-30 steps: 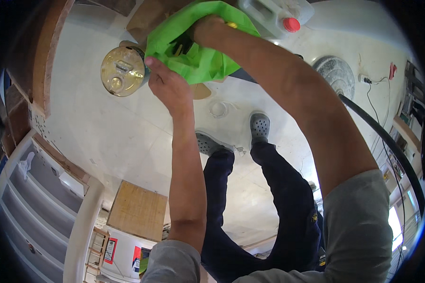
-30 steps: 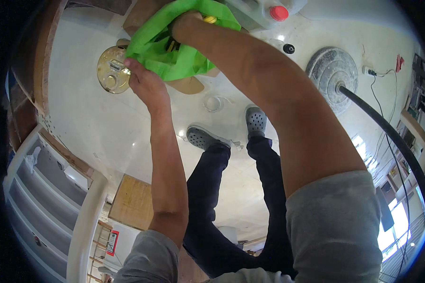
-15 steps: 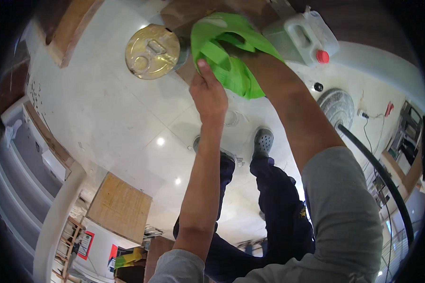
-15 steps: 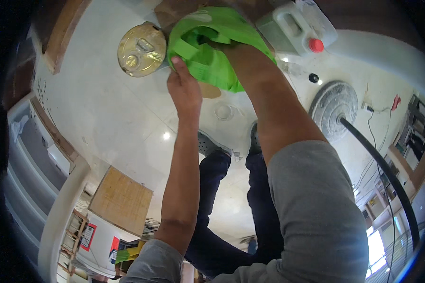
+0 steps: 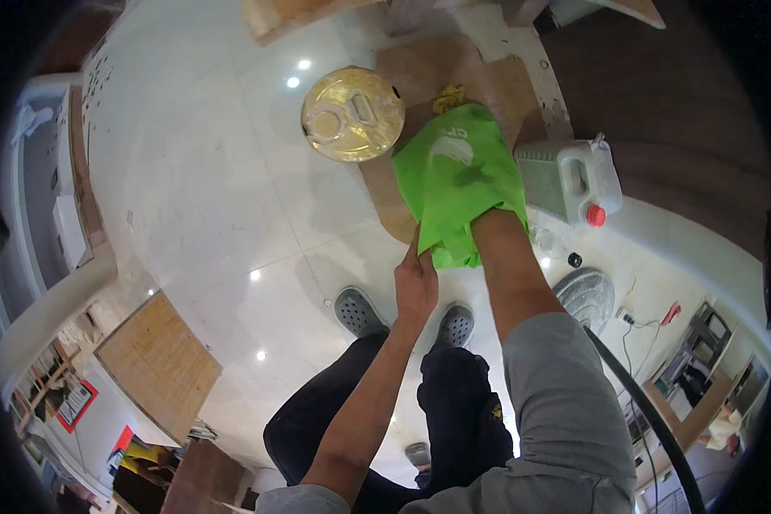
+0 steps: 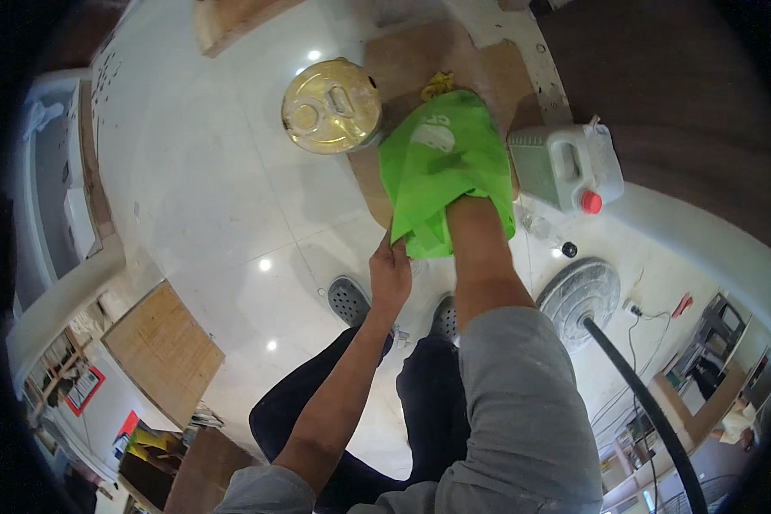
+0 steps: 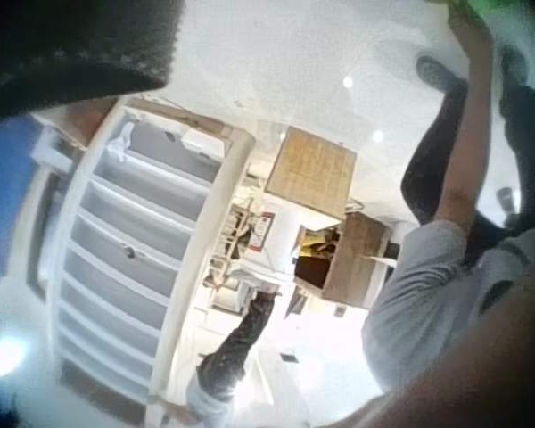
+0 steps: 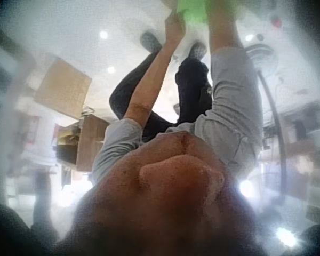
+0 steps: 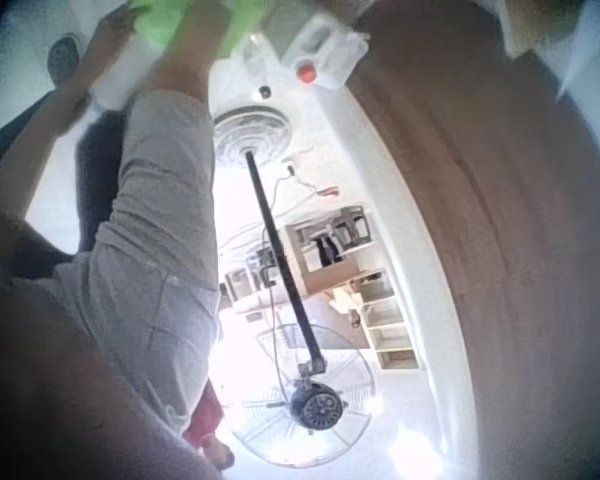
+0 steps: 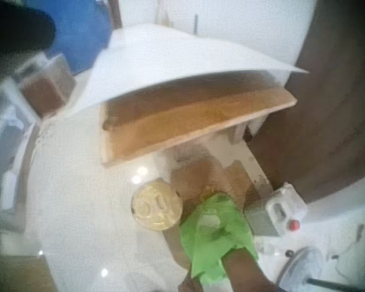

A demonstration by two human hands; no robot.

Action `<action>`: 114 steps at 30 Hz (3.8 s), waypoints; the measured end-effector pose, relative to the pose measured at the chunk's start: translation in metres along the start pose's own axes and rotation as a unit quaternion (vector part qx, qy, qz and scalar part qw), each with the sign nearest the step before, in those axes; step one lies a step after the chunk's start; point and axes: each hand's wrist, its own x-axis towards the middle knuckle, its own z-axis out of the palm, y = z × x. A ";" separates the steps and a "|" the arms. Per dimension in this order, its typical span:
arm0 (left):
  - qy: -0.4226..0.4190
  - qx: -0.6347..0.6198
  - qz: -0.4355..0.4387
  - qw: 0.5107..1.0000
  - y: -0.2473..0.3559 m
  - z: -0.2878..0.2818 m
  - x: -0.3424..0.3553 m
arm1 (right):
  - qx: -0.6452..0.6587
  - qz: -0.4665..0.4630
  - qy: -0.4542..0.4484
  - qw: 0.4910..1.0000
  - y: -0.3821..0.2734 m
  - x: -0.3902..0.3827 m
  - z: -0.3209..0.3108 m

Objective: Repairing furniture by scraping off old laminate material, cleaning the area, and measuring new boards for installation.

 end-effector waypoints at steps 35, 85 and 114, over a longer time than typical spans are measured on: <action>0.108 -0.663 0.193 0.715 0.316 -0.384 -0.555 | 0.537 -0.332 -0.095 0.770 -0.482 -0.546 -0.438; 0.876 -0.400 -0.188 0.193 -0.499 -0.458 -1.669 | -0.201 -0.581 -0.693 0.377 -1.164 -1.699 0.351; 0.824 -0.376 -0.279 -0.318 -0.818 -0.508 -2.110 | -0.062 -0.651 -0.722 0.225 -1.554 -2.172 0.760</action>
